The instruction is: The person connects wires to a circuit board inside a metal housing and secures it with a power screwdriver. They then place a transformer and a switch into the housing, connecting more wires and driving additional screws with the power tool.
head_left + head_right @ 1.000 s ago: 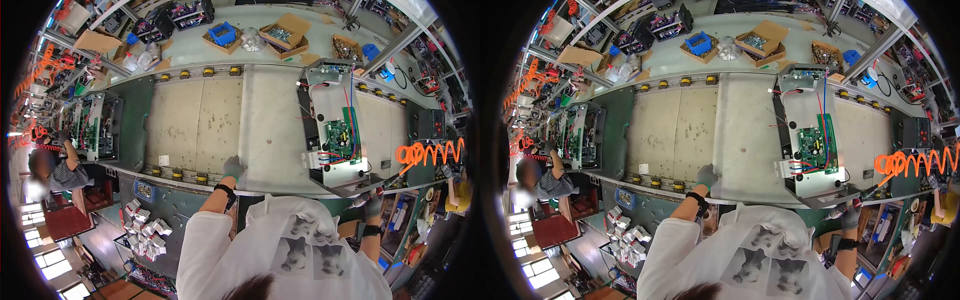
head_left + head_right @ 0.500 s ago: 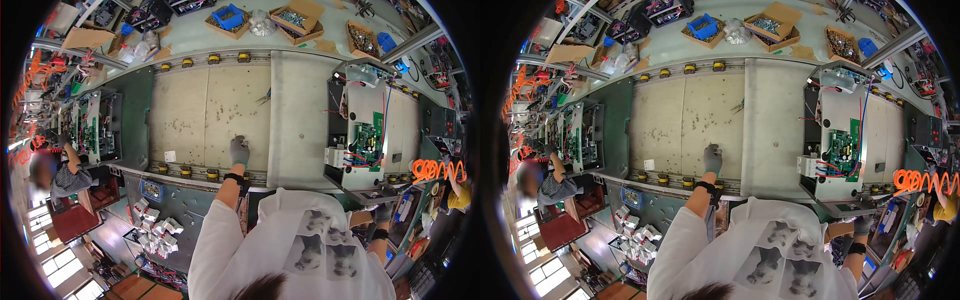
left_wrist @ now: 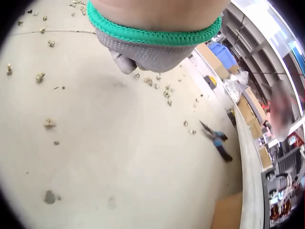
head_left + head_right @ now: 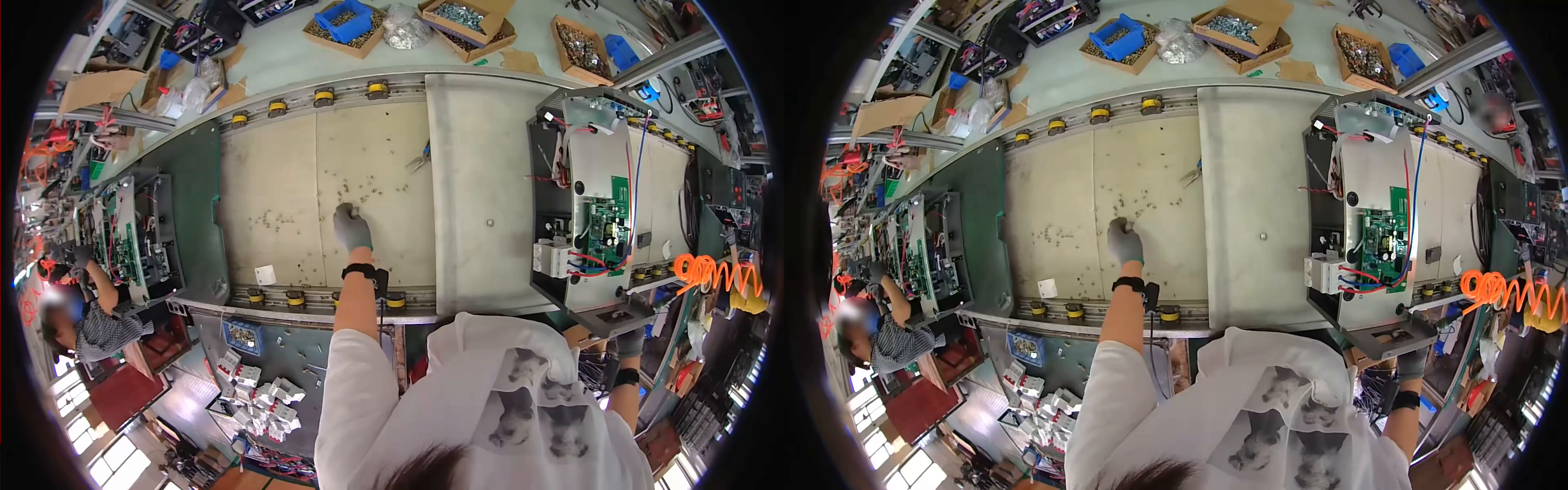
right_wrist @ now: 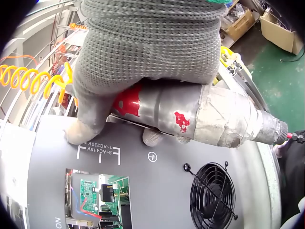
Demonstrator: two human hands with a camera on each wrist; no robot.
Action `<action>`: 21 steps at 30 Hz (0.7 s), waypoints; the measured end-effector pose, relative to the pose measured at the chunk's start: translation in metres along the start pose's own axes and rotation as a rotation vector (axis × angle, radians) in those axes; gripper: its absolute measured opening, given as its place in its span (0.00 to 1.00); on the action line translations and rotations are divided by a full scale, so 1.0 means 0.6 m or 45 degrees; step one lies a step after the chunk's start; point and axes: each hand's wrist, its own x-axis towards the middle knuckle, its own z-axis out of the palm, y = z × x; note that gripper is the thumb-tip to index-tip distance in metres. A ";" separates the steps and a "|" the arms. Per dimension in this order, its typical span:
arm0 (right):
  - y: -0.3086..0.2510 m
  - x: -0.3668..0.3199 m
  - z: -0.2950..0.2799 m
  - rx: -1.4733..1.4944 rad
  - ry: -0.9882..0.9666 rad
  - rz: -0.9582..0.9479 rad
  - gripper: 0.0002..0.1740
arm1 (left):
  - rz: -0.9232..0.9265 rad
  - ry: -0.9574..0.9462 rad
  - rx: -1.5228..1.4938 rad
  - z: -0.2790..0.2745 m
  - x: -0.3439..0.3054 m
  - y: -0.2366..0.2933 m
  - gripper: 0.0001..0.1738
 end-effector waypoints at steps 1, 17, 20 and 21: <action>0.003 -0.005 -0.001 0.039 0.054 0.003 0.30 | 0.004 -0.012 -0.002 0.002 0.006 -0.003 0.08; -0.081 -0.134 0.170 0.279 0.367 -0.321 0.19 | -0.612 -0.438 -1.224 0.011 -0.022 -0.093 0.09; -0.114 -0.167 0.186 0.321 0.353 -0.455 0.22 | -0.970 -0.827 -1.992 -0.032 -0.037 -0.049 0.10; -0.126 -0.178 0.199 0.338 0.307 -0.510 0.25 | -0.785 -1.056 -2.127 -0.056 -0.068 -0.010 0.08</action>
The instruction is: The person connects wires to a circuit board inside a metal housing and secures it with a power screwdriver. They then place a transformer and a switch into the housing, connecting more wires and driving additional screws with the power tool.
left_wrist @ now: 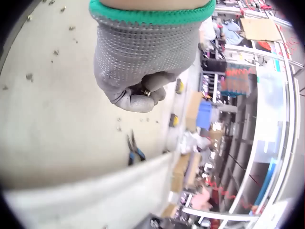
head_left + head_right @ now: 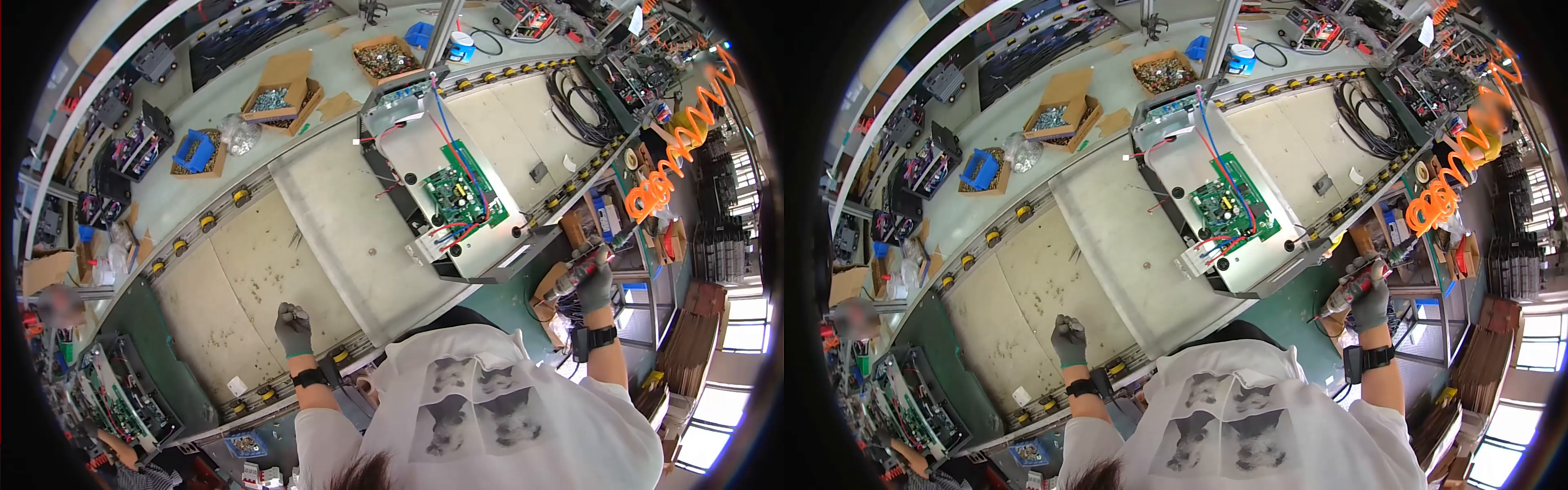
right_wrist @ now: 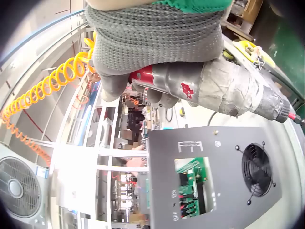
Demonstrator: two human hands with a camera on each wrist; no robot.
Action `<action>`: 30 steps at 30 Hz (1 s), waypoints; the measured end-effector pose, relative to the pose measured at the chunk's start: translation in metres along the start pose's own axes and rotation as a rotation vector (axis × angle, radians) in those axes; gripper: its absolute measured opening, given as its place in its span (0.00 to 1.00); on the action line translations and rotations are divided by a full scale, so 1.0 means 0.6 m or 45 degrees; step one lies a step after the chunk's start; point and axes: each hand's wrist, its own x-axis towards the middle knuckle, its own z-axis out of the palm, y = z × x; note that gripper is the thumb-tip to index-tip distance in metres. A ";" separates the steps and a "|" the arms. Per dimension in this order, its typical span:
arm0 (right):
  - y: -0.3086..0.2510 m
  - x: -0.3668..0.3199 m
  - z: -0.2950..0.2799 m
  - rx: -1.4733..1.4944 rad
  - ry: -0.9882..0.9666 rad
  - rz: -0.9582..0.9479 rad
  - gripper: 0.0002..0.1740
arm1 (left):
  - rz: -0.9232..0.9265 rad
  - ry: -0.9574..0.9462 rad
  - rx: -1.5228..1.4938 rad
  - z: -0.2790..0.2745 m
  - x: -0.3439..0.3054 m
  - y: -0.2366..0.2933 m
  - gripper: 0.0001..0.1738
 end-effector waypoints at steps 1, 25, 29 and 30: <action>-0.013 -0.011 0.019 0.007 0.001 -0.011 0.25 | 0.000 -0.013 0.002 0.058 -0.035 -0.016 0.08; -0.120 -0.157 0.086 -1.419 -0.916 -1.008 0.15 | 1.012 -1.557 2.902 0.434 -0.449 -0.353 0.14; -0.007 -0.111 0.010 -1.516 -1.645 0.499 0.22 | 0.986 -1.665 2.952 0.421 -0.478 -0.370 0.14; 0.028 -0.106 -0.027 -1.207 -1.758 0.621 0.25 | 1.018 -1.644 2.948 0.413 -0.478 -0.374 0.15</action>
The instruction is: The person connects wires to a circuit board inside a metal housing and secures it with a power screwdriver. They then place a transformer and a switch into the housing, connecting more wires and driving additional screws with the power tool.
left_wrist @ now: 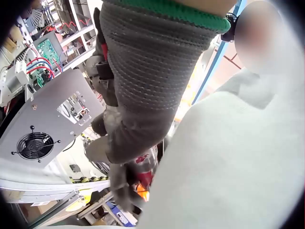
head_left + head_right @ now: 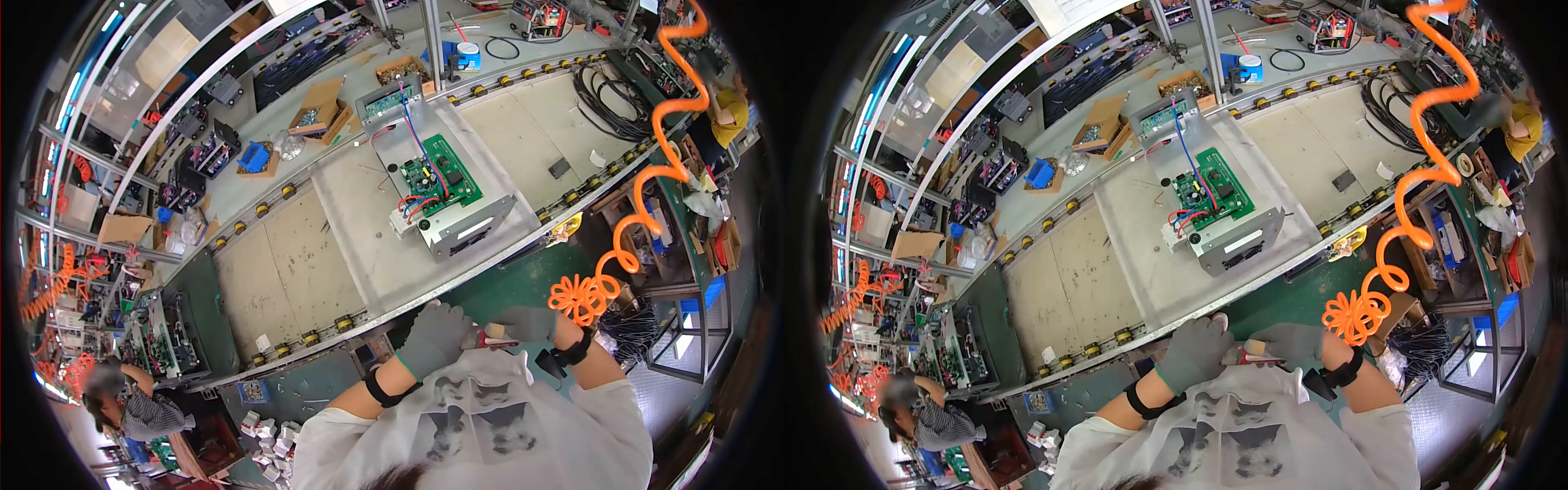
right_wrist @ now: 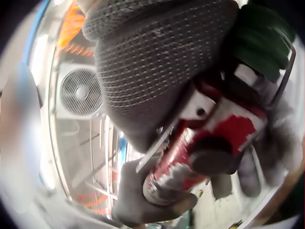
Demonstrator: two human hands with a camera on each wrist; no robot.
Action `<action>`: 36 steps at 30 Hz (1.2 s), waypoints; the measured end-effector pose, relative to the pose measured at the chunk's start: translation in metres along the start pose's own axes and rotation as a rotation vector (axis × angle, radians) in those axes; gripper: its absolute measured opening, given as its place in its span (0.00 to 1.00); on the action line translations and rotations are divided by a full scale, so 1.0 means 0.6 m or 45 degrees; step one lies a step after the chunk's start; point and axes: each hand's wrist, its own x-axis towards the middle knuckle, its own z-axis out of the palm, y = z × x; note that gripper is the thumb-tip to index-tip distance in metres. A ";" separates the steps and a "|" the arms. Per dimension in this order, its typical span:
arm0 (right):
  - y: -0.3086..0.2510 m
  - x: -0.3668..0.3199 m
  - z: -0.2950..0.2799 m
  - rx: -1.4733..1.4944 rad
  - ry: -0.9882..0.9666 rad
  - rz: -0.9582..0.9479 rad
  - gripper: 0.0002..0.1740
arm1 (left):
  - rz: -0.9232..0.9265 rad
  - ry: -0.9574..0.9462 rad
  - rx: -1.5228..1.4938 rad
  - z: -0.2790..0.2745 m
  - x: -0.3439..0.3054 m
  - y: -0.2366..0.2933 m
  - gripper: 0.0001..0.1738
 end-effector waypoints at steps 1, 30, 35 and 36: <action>0.021 0.005 0.011 0.001 -0.020 0.005 0.25 | -0.006 0.026 0.011 0.007 -0.002 0.000 0.16; -0.118 0.047 0.035 0.482 0.602 0.273 0.23 | -0.692 0.608 -3.131 0.094 -0.026 -0.234 0.16; -0.126 0.060 0.036 0.463 0.610 0.273 0.20 | -0.761 0.676 -3.008 0.070 -0.022 -0.235 0.15; -0.117 0.064 0.038 0.387 0.631 0.249 0.20 | -0.758 0.684 -2.963 0.062 -0.021 -0.234 0.15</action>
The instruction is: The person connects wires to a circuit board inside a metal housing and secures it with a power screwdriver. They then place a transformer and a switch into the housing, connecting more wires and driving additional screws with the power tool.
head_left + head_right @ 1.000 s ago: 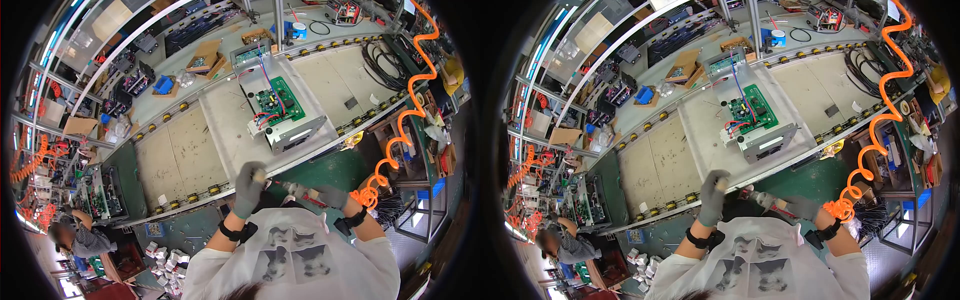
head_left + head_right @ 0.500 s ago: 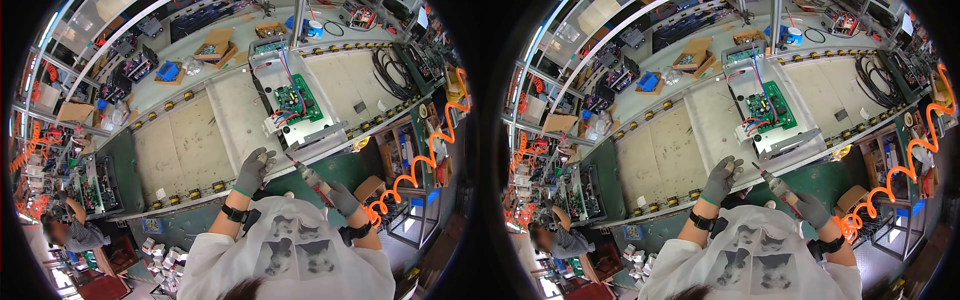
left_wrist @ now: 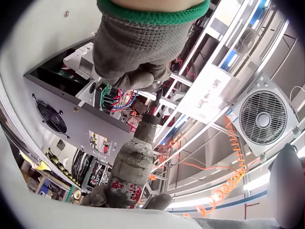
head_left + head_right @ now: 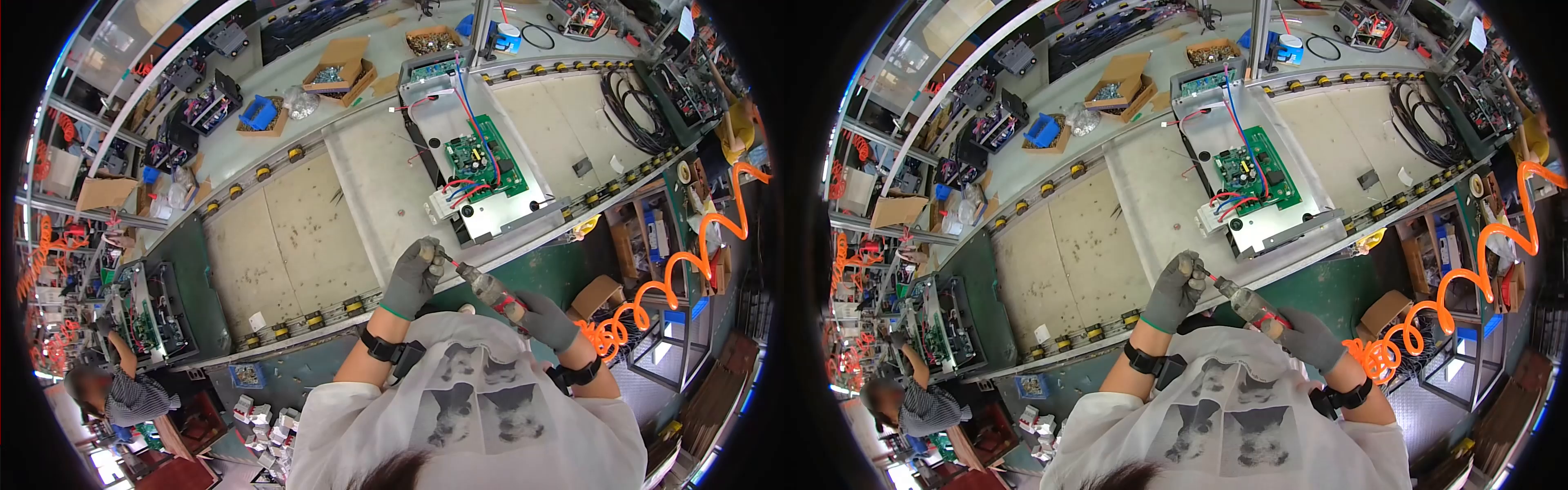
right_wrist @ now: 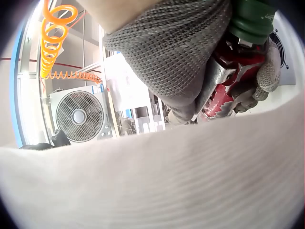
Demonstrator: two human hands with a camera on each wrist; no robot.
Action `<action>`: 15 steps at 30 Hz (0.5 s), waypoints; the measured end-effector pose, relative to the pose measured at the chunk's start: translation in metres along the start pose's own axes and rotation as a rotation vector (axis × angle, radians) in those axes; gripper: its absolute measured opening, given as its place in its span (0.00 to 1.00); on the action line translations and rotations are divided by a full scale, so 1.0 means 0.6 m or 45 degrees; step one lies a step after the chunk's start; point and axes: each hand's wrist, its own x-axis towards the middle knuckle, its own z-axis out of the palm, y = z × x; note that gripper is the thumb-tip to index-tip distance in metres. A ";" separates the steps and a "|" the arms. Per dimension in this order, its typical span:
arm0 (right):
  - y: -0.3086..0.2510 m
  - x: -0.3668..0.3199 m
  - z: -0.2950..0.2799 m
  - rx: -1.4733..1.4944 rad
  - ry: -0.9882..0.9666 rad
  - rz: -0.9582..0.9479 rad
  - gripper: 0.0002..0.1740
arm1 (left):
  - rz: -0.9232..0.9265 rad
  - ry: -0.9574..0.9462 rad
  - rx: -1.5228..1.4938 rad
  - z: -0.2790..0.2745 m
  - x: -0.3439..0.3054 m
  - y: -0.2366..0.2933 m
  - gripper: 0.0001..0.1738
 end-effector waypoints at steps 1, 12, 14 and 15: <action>0.005 0.002 0.001 -0.064 0.023 -0.044 0.20 | -0.003 0.003 0.001 0.010 -0.002 0.004 0.15; 0.006 0.008 0.001 -0.097 0.053 -0.029 0.25 | 0.110 -0.011 0.355 0.005 -0.003 0.007 0.18; 0.000 0.007 0.000 -0.124 0.035 -0.012 0.25 | 0.151 0.029 0.466 0.011 -0.006 0.008 0.19; -0.008 0.005 0.000 -0.076 0.007 0.049 0.26 | 0.190 0.068 0.571 0.014 -0.007 0.008 0.19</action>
